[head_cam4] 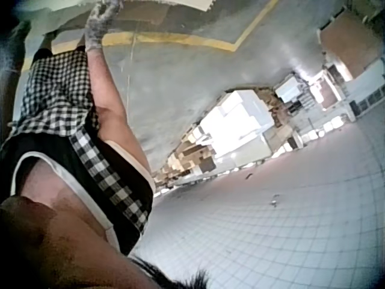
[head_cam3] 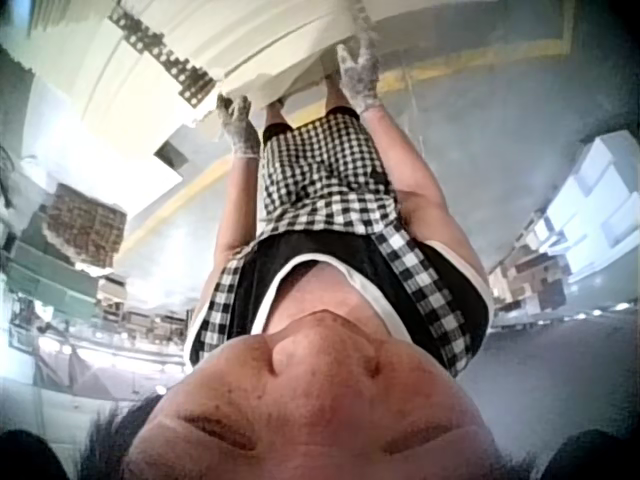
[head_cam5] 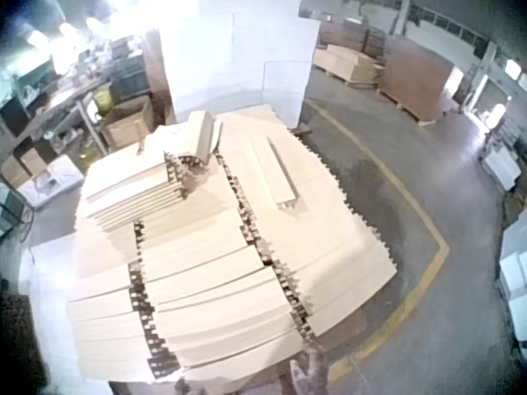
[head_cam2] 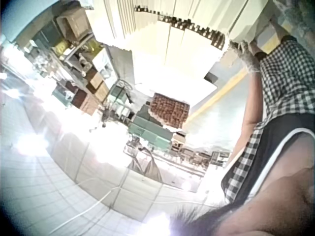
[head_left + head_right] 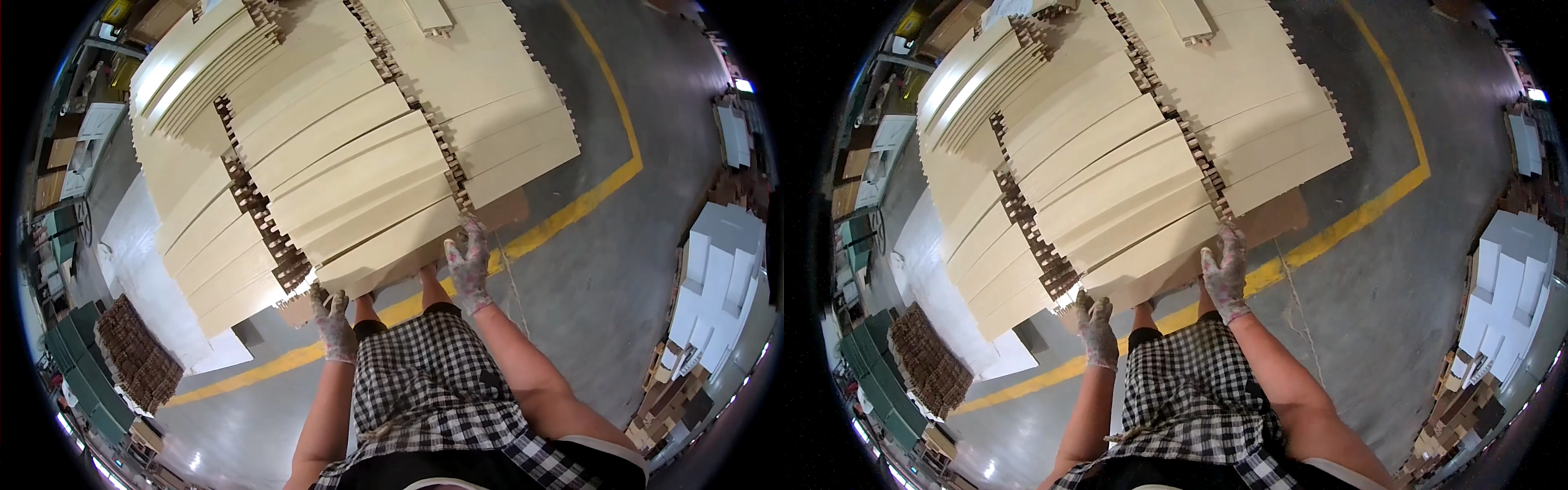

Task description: The person arranges and stacks wooden slats onto a pallet by hand.

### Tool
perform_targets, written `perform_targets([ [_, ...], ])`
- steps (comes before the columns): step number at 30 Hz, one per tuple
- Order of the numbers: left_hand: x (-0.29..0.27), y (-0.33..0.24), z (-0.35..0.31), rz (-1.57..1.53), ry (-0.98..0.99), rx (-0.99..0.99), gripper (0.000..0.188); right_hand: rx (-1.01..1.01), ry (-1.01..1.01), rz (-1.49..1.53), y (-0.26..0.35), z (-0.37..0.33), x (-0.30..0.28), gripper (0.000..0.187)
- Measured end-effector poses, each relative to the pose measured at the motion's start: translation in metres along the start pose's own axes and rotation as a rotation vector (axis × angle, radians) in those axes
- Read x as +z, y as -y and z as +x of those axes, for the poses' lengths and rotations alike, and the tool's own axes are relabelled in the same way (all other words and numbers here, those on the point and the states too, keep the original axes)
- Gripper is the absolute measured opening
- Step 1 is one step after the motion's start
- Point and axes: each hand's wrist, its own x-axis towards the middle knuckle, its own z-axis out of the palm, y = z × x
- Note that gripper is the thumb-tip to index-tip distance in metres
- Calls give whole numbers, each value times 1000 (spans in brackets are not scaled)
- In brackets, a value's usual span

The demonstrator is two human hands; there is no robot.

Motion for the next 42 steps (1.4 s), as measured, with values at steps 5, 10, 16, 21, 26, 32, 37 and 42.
perform_targets([
  [5, 6, -6, -1, -1, 34, 9, 64, 17, -21, 139, -11, -3, 0, 51],
  [10, 6, -2, -2, -36, 67, 19, 65, 147, -90, 259, -17, -2, 4, 49],
  [16, -6, 16, 0, -95, 210, 47, 56, 294, -148, 408, -23, 1, 4, 55],
  [21, 10, 6, 16, -647, 204, -397, 44, 590, -262, 607, -21, 36, -10, 77],
  [26, 37, -9, 28, -919, 43, -577, 40, 751, -284, 777, -19, 87, 5, 83],
  [32, 39, 9, 40, -875, 79, -560, 38, 749, -440, 1046, -38, 92, 30, 71],
  [37, 30, 11, 28, -286, 264, -172, 40, 753, -414, 1083, -47, 86, 22, 66],
  [42, 3, -10, -5, -760, 79, -758, 49, 197, -375, 293, 12, 55, -15, 53],
])
